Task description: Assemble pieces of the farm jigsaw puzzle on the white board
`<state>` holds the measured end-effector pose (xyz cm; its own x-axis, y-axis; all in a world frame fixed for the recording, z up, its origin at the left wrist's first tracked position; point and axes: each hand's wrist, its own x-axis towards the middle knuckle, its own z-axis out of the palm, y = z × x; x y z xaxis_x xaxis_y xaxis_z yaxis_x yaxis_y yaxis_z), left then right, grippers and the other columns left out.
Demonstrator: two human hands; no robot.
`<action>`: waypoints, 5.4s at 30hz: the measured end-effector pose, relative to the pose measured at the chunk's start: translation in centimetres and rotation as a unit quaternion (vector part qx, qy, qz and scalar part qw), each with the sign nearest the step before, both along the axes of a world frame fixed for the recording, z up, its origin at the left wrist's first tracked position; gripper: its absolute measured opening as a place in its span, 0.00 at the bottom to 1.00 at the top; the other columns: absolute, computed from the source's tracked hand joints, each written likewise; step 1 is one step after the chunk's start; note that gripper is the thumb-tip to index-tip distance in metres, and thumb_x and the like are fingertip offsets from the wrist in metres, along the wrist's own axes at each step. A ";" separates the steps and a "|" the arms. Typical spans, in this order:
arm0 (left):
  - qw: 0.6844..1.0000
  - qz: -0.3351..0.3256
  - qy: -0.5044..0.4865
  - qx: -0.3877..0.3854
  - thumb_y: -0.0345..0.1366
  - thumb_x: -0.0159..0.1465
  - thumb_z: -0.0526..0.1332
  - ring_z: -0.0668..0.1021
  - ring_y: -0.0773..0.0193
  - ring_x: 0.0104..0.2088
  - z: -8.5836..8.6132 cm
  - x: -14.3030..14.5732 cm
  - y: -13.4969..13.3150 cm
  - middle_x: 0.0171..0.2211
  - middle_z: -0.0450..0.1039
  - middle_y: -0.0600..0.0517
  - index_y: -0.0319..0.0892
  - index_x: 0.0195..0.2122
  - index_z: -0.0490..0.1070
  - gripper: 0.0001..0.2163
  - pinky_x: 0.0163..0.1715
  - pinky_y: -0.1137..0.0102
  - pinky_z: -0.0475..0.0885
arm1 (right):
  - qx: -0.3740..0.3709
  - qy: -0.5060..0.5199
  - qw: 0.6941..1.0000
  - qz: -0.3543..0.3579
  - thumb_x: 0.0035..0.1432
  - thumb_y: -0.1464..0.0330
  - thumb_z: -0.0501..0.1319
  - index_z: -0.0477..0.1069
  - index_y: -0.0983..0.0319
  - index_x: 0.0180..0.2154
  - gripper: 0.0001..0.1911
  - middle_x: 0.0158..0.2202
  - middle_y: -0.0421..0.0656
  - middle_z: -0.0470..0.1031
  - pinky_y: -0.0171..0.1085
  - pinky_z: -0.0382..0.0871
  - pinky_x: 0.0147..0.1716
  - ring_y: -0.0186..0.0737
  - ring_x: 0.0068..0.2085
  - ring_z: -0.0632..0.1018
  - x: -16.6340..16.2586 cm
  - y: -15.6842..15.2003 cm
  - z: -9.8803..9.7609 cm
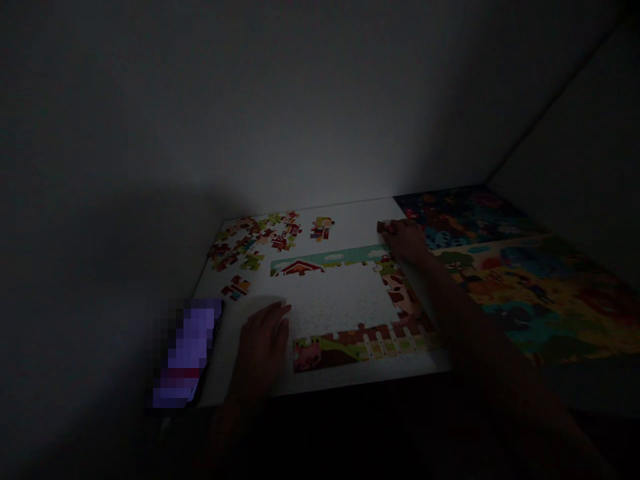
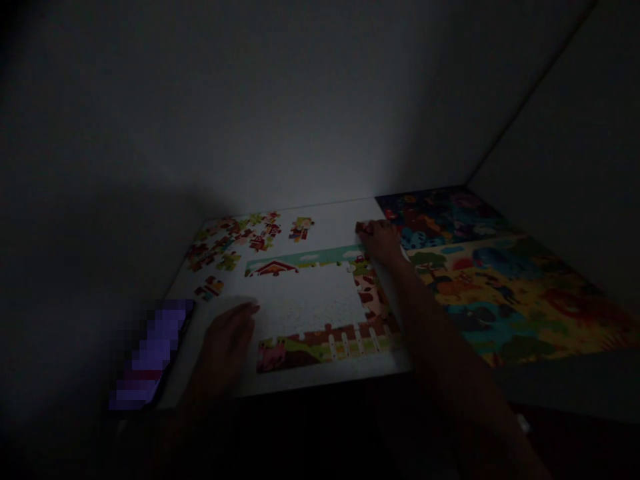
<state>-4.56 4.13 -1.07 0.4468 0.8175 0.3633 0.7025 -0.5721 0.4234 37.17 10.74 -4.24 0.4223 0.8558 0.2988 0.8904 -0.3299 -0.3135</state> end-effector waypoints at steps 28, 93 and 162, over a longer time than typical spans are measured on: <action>0.991 0.007 0.133 0.006 0.44 0.67 0.55 0.63 0.47 0.65 -0.9 6.6 10.7 0.65 0.60 0.42 0.46 0.59 0.68 0.21 0.63 0.49 0.57 | 0.090 0.133 0.987 -0.016 0.45 0.61 0.66 0.62 0.59 0.37 0.19 0.37 0.47 0.75 0.44 0.69 0.42 0.48 0.41 0.76 0.2 -0.2 0.4; 0.966 -0.239 0.097 0.029 0.47 0.65 0.61 0.73 0.54 0.56 0.7 8.6 6.8 0.58 0.67 0.48 0.48 0.58 0.65 0.21 0.55 0.57 0.70 | -0.097 0.526 0.765 0.358 0.50 0.69 0.64 0.66 0.59 0.31 0.07 0.29 0.39 0.75 0.36 0.69 0.32 0.36 0.31 0.75 -11.6 -4.6 5.1; 0.994 -0.101 0.044 -0.026 0.42 0.61 0.66 0.74 0.54 0.52 0.9 -2.0 -0.4 0.49 0.74 0.47 0.46 0.54 0.68 0.21 0.55 0.57 0.69 | -0.054 0.179 0.890 0.416 0.59 0.71 0.62 0.74 0.58 0.48 0.14 0.54 0.49 0.74 0.48 0.69 0.54 0.47 0.55 0.73 -18.5 -13.4 7.3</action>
<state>-6.56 3.75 -0.21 0.6322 0.7245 0.2746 0.6114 -0.6842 0.3976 18.62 -2.64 3.05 -0.3201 0.9321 0.1692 0.6901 0.3518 -0.6325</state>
